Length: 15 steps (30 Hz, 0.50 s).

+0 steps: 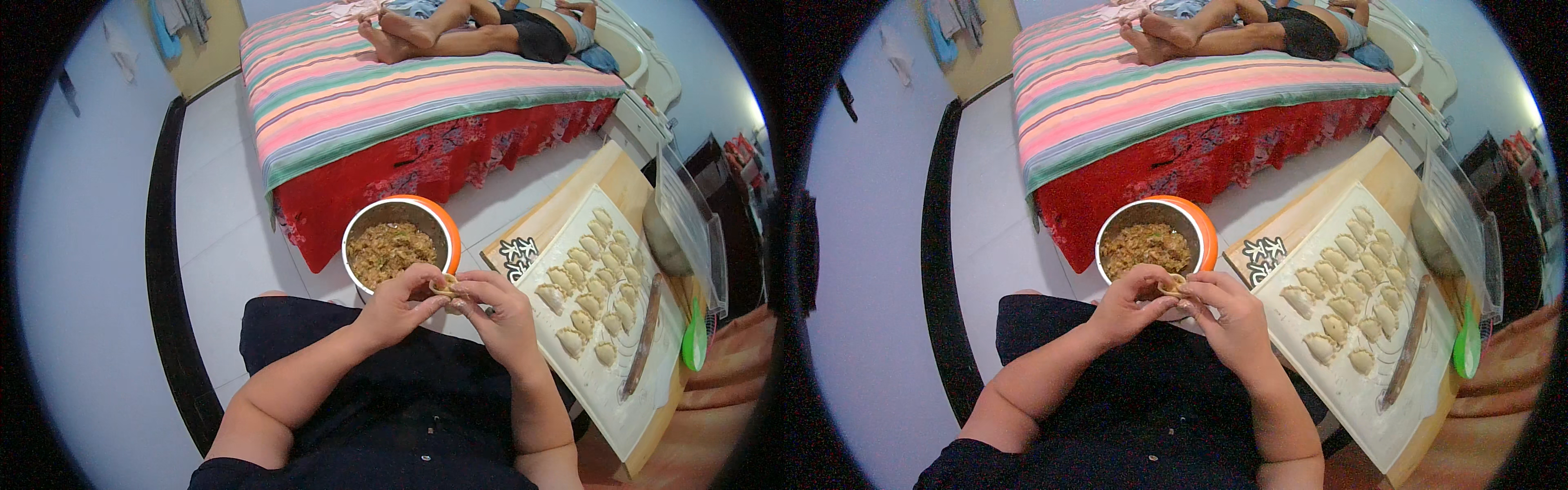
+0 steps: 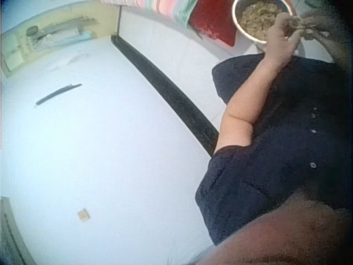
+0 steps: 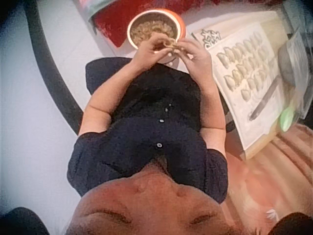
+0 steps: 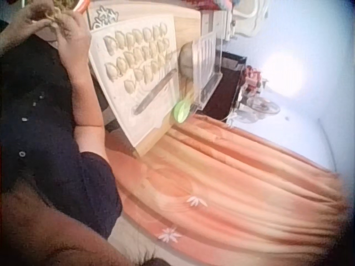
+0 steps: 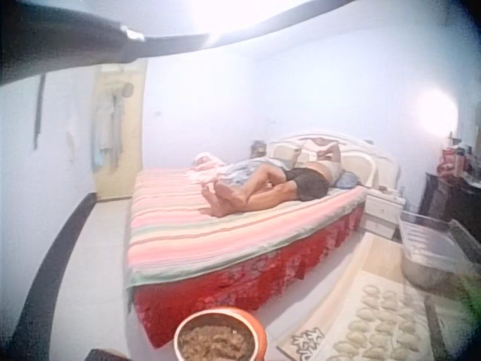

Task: The person sits on the floor and makes dumplings by hand. They scoop a meat filling from a bowl using a spoon, place it onto a round dough wrapper, and fold the edges to seal the dumpling. The finished dumplings are placed on a white tray next to the work area.

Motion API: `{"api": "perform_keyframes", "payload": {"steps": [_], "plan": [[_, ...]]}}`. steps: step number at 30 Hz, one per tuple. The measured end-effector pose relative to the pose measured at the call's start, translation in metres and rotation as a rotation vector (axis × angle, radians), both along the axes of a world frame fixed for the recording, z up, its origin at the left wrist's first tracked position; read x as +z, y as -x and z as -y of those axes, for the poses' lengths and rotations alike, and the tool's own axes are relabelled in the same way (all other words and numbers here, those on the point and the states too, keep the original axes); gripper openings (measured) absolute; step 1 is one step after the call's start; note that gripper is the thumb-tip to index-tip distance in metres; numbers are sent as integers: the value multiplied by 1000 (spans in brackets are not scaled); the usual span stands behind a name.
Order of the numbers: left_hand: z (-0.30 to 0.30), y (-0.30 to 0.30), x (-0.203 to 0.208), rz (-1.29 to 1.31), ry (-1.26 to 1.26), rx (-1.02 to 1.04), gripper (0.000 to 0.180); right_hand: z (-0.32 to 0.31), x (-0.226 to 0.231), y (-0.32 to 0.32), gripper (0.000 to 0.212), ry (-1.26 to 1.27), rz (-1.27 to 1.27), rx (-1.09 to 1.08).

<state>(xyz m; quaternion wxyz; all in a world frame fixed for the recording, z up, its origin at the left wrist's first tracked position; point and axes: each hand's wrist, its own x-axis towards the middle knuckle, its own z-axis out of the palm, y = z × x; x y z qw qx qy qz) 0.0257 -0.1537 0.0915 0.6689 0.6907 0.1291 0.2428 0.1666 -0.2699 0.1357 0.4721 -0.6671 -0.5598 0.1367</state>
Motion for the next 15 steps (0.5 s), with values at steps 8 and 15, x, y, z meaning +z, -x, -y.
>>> {"api": "perform_keyframes", "payload": {"steps": [8,15], "plan": [[-2,1,8,-104,-110,-44,21,0,-9,2,16,-11,61,-30],[1,-10,6,102,232,-52,41,-2,-8,6,14,-135,-345,-160]]}}
